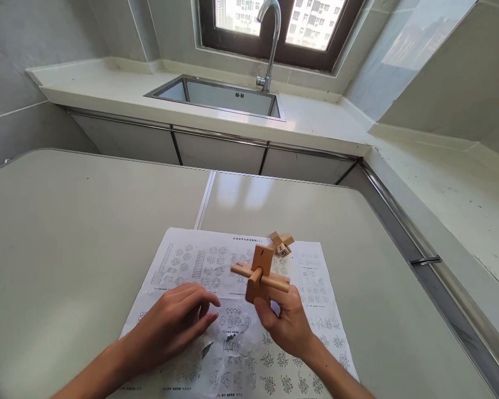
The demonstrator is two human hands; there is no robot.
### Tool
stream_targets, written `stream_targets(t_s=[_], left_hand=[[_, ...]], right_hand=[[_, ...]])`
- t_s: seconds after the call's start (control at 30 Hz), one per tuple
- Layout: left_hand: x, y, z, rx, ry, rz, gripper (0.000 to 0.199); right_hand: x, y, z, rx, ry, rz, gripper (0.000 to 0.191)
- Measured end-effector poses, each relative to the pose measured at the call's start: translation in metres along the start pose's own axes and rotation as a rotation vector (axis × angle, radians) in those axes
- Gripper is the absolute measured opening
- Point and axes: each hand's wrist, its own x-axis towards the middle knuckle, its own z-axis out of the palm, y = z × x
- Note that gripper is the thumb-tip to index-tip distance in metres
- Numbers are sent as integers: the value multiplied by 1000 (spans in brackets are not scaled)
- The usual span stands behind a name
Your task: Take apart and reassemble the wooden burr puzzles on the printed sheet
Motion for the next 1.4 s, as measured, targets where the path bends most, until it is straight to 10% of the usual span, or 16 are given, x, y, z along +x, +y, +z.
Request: stream_targets(t_s=[0.3, 0.57, 0.77, 1.4], left_hand=[[-1, 13, -10, -554, -123, -165, 89], [-3, 22, -6, -861, -123, -206, 88], [-7, 19, -4, -694, 20, -232, 95], [-1, 17, -3, -519, 61, -237, 102]], right_hand=[[-14, -1, 27, -470, -418, -252, 24], [-14, 3, 31, -402, -590, -199, 30], [-11, -1, 21, -95, -506, 47, 64], [-14, 15, 24, 357, -373, 376, 41]])
